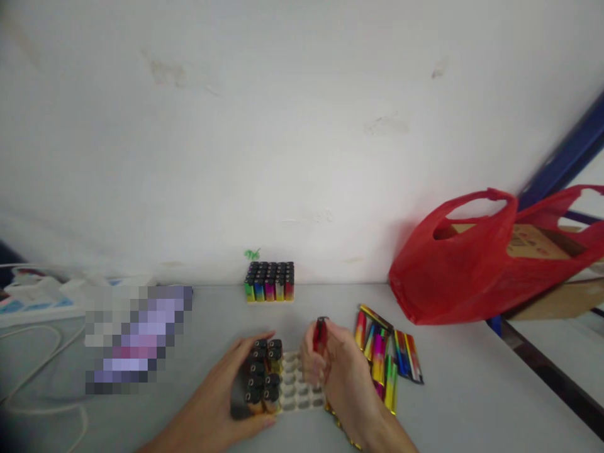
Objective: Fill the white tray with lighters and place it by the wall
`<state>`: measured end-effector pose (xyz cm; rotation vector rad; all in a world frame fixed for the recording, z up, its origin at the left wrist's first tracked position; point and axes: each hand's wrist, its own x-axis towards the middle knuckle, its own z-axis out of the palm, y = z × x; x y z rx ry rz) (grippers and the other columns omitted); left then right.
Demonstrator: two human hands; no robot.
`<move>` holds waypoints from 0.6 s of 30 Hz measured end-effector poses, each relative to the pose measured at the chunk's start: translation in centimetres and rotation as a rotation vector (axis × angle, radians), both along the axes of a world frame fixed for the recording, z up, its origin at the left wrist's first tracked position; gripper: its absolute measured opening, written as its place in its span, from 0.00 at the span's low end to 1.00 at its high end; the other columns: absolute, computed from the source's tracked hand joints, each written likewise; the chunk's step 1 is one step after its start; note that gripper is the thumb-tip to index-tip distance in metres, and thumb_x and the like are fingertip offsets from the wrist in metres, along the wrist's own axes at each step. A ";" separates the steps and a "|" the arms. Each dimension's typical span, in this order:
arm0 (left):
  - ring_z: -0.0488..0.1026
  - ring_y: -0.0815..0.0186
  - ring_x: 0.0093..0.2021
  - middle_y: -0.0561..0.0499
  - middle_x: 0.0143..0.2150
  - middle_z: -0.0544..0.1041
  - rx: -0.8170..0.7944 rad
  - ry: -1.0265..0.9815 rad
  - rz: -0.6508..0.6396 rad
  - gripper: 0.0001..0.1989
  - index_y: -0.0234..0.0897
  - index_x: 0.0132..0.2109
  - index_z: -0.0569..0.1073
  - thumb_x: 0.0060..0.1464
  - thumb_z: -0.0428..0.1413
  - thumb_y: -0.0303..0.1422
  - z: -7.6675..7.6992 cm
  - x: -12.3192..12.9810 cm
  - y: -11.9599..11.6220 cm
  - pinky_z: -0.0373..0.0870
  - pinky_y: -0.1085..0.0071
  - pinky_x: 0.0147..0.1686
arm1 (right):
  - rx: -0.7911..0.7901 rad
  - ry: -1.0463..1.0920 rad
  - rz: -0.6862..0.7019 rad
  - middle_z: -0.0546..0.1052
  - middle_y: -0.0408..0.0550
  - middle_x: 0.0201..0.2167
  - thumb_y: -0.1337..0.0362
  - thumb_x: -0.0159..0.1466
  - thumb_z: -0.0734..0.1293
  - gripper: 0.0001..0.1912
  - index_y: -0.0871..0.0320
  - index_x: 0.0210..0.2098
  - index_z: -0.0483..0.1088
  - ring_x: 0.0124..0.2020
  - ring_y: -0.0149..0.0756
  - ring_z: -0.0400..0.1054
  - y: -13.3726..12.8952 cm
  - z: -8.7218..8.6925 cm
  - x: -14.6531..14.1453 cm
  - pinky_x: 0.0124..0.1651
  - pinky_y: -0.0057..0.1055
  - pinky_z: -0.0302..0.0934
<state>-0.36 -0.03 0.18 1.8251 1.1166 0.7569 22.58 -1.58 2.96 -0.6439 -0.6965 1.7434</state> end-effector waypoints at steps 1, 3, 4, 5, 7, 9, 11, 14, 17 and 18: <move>0.72 0.40 0.70 0.41 0.68 0.77 -0.003 -0.006 -0.004 0.50 0.46 0.71 0.70 0.40 0.75 0.23 -0.1 0.0 0.0 0.64 0.45 0.74 | 0.009 0.017 0.034 0.55 0.37 0.22 0.41 0.68 0.71 0.27 0.55 0.25 0.66 0.24 0.31 0.44 0.0 0.1 0.0 0.29 0.29 0.47; 0.72 0.40 0.69 0.41 0.68 0.76 0.001 -0.022 -0.003 0.52 0.46 0.71 0.70 0.38 0.75 0.22 -0.3 0.0 0.0 0.64 0.44 0.74 | 0.032 0.034 0.074 0.53 0.36 0.21 0.36 0.69 0.68 0.33 0.53 0.22 0.60 0.22 0.30 0.42 0.1 0.0 -0.1 0.27 0.29 0.44; 0.72 0.40 0.69 0.41 0.68 0.76 0.006 -0.030 0.003 0.52 0.47 0.71 0.70 0.38 0.75 0.22 -0.5 -0.1 0.0 0.65 0.44 0.74 | 0.041 0.037 0.087 0.52 0.35 0.20 0.34 0.69 0.67 0.34 0.53 0.21 0.58 0.22 0.30 0.41 0.2 -0.1 -0.1 0.26 0.29 0.42; 0.73 0.40 0.69 0.42 0.68 0.76 0.012 -0.036 0.013 0.52 0.48 0.72 0.70 0.39 0.74 0.22 -0.6 -0.1 0.1 0.65 0.44 0.74 | 0.046 0.040 0.095 0.51 0.35 0.19 0.33 0.69 0.67 0.35 0.52 0.21 0.56 0.21 0.30 0.40 0.3 -0.2 -0.1 0.26 0.29 0.42; 0.72 0.40 0.70 0.42 0.69 0.76 0.021 -0.032 0.019 0.52 0.50 0.72 0.70 0.40 0.74 0.23 -0.9 -0.2 0.2 0.65 0.43 0.74 | 0.039 0.037 0.102 0.50 0.34 0.19 0.32 0.69 0.66 0.36 0.52 0.21 0.54 0.20 0.29 0.40 0.4 -0.5 -0.1 0.25 0.29 0.41; 0.72 0.39 0.70 0.43 0.69 0.76 0.025 -0.020 0.009 0.52 0.50 0.72 0.70 0.39 0.75 0.25 -1.1 -0.3 0.5 0.66 0.43 0.73 | 0.038 0.033 0.106 0.50 0.33 0.18 0.32 0.69 0.66 0.36 0.52 0.21 0.55 0.20 0.28 0.41 0.4 -0.7 -0.1 0.24 0.29 0.41; 0.73 0.38 0.69 0.43 0.68 0.77 0.030 -0.016 -0.003 0.54 0.50 0.72 0.71 0.36 0.76 0.26 -1.3 -0.3 0.7 0.67 0.43 0.73 | 0.036 0.027 0.105 0.50 0.33 0.18 0.32 0.70 0.66 0.35 0.52 0.21 0.56 0.18 0.28 0.42 0.3 -0.9 -0.1 0.22 0.28 0.41; 0.75 0.39 0.67 0.44 0.67 0.78 0.021 -0.020 -0.012 0.55 0.50 0.72 0.70 0.36 0.77 0.26 -1.1 -0.4 0.7 0.68 0.43 0.71 | 0.009 0.016 0.095 0.50 0.31 0.18 0.34 0.70 0.67 0.34 0.52 0.23 0.56 0.18 0.26 0.37 0.0 -1.0 -0.1 0.20 0.27 0.37; 0.74 0.40 0.67 0.43 0.68 0.77 -0.007 -0.018 -0.015 0.53 0.51 0.72 0.70 0.38 0.76 0.24 -0.3 -0.4 0.4 0.67 0.42 0.72 | -0.013 0.011 0.101 0.48 0.30 0.18 0.34 0.69 0.68 0.35 0.52 0.22 0.54 0.19 0.25 0.33 -0.2 -1.0 -0.1 0.19 0.25 0.32; 0.74 0.41 0.67 0.43 0.68 0.77 -0.014 -0.014 -0.014 0.52 0.50 0.72 0.70 0.38 0.75 0.24 0.0 -0.4 0.3 0.67 0.42 0.72 | -0.014 0.008 0.101 0.48 0.30 0.18 0.34 0.69 0.68 0.35 0.52 0.22 0.53 0.18 0.25 0.34 -0.2 -1.0 -0.2 0.19 0.25 0.32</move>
